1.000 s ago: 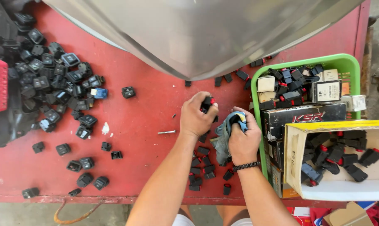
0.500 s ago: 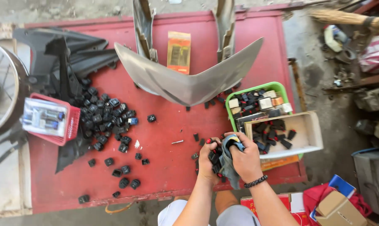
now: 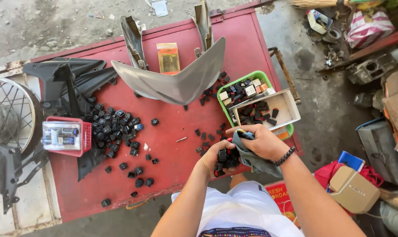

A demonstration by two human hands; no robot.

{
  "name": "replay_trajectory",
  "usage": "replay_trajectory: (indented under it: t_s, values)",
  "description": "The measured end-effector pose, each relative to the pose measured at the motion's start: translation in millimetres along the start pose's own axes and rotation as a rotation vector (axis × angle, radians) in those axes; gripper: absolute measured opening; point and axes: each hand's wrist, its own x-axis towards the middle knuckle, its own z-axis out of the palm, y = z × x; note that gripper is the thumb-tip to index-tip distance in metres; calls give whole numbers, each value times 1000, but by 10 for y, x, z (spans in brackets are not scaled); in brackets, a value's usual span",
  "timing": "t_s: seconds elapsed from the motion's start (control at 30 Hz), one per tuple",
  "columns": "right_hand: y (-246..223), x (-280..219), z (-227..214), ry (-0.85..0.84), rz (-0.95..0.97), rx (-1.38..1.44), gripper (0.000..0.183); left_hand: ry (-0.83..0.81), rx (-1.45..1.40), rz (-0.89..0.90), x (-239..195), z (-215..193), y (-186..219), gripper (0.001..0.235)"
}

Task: The person picks up small black electrical components from a red table and wipes them with a gray cloth. They handle the components one at a time, wiping different sides before placing them into a green plastic basket. The person repeats this process for several components throughout the video.

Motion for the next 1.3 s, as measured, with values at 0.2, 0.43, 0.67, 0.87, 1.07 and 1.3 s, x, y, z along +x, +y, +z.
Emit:
replay_trajectory:
  t_s: [0.2,0.43,0.67,0.87,1.07,1.3]
  values:
    - [153,133,-206,-50,-153,-167,25,-28,-86,-64,209,5,-50,42]
    - [376,262,-208,112,-162,-39,18,8,-223,38,132,240,100,38]
    - [20,155,-170,249,-180,175,34,-65,-311,107,71,351,230,37]
    - [36,176,-159,283,-238,192,32,-78,-339,198,59,248,174,39]
    - [-20,133,-37,282,-202,238,30,39,-357,265,166,-44,171,36]
    - [8,82,41,294,-179,257,26,209,-451,311,232,-192,46,35]
